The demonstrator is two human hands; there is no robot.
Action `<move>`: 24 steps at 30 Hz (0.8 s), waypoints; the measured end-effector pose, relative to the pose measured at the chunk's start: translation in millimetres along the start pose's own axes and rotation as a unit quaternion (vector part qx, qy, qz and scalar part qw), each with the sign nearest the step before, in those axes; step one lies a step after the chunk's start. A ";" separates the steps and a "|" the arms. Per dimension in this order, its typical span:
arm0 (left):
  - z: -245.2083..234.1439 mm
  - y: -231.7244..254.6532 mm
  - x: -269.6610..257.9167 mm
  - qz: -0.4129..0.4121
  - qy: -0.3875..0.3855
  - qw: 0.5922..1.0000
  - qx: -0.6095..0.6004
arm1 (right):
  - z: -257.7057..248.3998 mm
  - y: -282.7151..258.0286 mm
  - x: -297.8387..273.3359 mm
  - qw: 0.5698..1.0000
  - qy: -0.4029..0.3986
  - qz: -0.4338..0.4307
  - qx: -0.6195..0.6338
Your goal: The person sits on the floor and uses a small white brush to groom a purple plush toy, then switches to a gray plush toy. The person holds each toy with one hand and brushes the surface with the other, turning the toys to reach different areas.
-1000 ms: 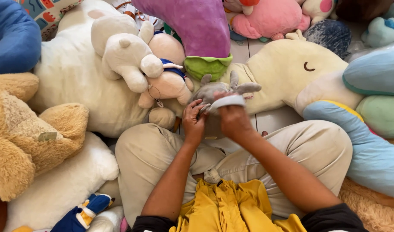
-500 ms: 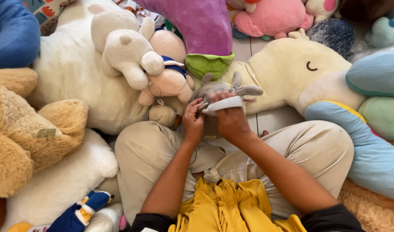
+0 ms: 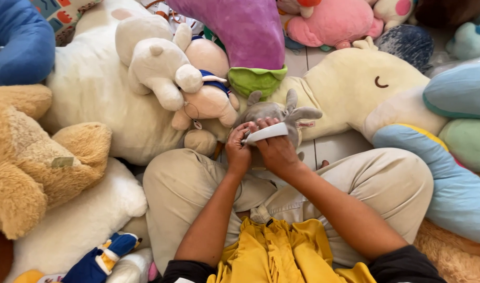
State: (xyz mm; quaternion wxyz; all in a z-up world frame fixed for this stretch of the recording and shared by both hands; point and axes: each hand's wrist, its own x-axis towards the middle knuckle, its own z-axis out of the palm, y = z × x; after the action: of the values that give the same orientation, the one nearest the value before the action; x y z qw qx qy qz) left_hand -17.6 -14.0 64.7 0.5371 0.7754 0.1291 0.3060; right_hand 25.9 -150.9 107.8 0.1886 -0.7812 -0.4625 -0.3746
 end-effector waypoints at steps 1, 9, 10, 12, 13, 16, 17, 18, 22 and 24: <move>-2.0 -1.5 -1.0 0.000 -0.001 1.000 0.004 | 21.6 21.6 -9.3 1.000 0.002 0.002 0.003; -2.7 2.0 -0.7 -0.017 -0.012 0.999 -0.030 | 14.9 94.2 -18.4 0.980 -0.021 0.120 -0.160; 0.1 3.2 0.9 -0.016 -0.014 0.999 -0.034 | 2.1 72.4 -6.6 0.979 -0.022 0.120 -0.164; -0.3 4.4 -0.2 -0.023 -0.014 0.999 -0.019 | -20.2 23.0 17.1 0.994 0.029 0.042 -0.099; -1.5 2.9 0.0 -0.024 -0.012 1.000 -0.015 | -21.3 21.8 21.9 0.994 0.030 0.041 -0.095; -6.4 -0.9 -4.4 -0.028 -0.010 0.999 -0.011 | -6.8 38.4 14.3 0.995 -0.047 0.042 -0.082; -2.5 -1.6 -4.3 -0.018 -0.021 1.000 -0.012 | 10.1 63.7 -0.4 0.985 -0.093 0.109 -0.091; 1.5 -2.1 -4.4 -0.007 -0.032 0.999 -0.013 | 26.8 89.1 -14.9 0.970 -0.137 0.176 -0.100; -5.8 5.5 -1.4 -0.019 -0.028 0.999 -0.028 | 30.9 120.6 -42.3 0.919 -0.235 0.305 -0.084; -9.7 10.7 0.6 -0.037 -0.017 0.999 -0.034 | 8.2 95.7 -12.3 0.979 -0.023 0.135 -0.154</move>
State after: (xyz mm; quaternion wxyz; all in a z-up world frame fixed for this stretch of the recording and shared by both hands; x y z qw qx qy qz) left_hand -24.4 -10.6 76.9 0.5764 0.7564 0.1383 0.2766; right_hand 108.3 -200.8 98.1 0.1045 -0.8643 -0.2941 -0.3944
